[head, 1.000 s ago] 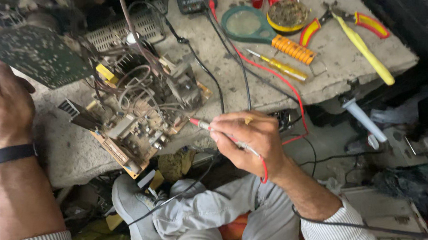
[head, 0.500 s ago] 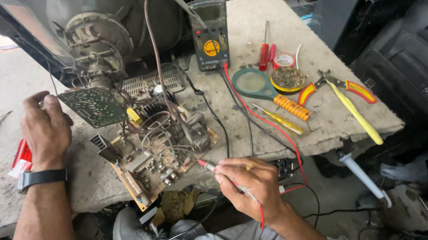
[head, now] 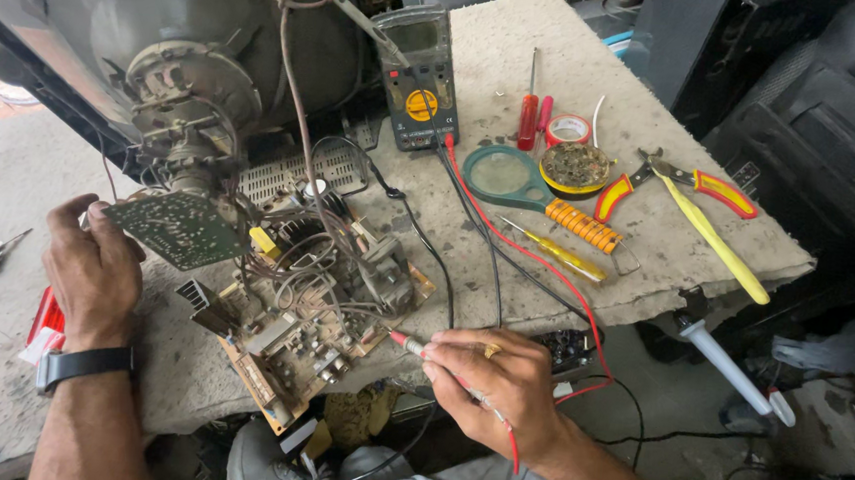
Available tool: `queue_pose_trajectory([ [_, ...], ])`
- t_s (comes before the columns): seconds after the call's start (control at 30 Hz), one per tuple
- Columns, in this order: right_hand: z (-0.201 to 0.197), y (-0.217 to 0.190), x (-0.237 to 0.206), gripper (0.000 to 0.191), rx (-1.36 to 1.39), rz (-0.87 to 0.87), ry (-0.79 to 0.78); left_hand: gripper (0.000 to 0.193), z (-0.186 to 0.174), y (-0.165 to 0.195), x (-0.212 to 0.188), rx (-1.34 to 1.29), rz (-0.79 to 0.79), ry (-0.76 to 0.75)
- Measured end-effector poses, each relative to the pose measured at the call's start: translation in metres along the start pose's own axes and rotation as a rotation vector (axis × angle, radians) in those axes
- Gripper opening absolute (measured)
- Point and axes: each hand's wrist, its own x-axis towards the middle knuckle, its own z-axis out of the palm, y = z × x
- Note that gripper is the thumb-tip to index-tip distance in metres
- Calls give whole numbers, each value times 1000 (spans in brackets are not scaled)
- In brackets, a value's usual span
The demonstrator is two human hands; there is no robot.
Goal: The person repairs the circuit board of a CRT television at a cluttered workbench. They use a screwdriver to probe and adjust components on the board, test points with multimeter probes, and apply something from a small tube to the board with a brush-like tool.
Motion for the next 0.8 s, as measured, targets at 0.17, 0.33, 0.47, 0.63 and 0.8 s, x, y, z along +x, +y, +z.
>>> queue_pose_trajectory([
  [0.17, -1, 5, -1, 23, 18, -24, 12, 31, 5, -1, 0, -76, -55, -3],
  [0.33, -4, 10, -2, 26, 24, -22, -8, 29, 13, -14, 0, -13, 52, 47],
  [0.47, -4, 14, -2, 27, 22, -31, -10, 26, 22, -32, 1, 70, 80, 46],
  [0.63, 0, 14, -1, 26, 11, -48, -15, 24, 23, -43, 0, 59, 125, 30],
  [0.8, 2, 6, 4, 24, -8, 2, -52, 29, 17, -30, 1, -7, -23, 21],
])
